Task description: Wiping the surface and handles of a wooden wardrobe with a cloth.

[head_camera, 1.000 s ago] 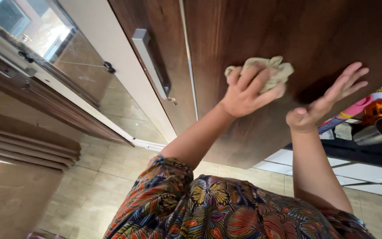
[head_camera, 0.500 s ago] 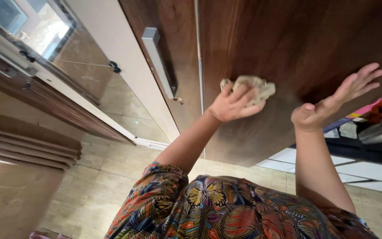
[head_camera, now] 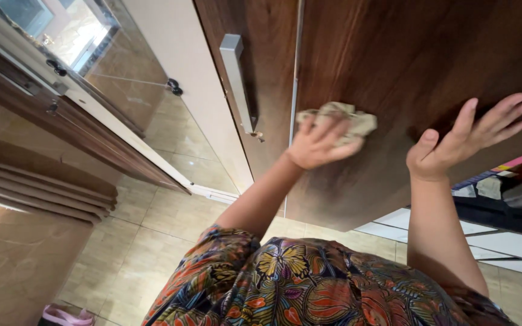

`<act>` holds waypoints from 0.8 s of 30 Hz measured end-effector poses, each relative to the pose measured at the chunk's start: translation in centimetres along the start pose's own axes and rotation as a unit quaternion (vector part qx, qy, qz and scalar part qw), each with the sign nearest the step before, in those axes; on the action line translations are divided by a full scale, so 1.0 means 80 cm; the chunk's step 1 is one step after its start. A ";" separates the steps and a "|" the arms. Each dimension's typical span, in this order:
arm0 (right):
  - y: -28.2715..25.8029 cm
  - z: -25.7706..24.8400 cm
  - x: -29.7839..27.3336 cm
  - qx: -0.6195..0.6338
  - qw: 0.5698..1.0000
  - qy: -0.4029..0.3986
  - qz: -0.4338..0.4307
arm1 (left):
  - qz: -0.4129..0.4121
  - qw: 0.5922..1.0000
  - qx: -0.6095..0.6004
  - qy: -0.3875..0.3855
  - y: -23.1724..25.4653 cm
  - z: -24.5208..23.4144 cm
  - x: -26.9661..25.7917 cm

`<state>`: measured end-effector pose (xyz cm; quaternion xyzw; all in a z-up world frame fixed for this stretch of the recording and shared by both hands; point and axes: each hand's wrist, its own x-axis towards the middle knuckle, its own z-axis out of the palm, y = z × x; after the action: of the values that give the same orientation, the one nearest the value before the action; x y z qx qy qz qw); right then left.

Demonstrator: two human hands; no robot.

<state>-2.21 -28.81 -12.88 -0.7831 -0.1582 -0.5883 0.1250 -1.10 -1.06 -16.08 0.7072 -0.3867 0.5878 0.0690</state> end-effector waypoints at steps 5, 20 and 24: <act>-0.014 -0.002 0.007 0.001 1.000 0.008 0.005 | -0.052 0.998 0.011 0.039 -0.044 -0.027 0.020; -0.008 0.002 -0.004 -0.004 1.000 0.014 0.017 | -0.167 0.980 -0.003 0.107 -0.030 -0.022 -0.043; -0.010 0.004 -0.014 -0.017 1.000 0.010 0.023 | -0.248 0.957 0.008 0.151 -0.047 -0.038 0.000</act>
<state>-2.55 -28.07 -14.02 -0.7824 -0.1290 -0.5959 0.1271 -1.08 3.19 -13.83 0.6841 -0.1797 0.6556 0.2643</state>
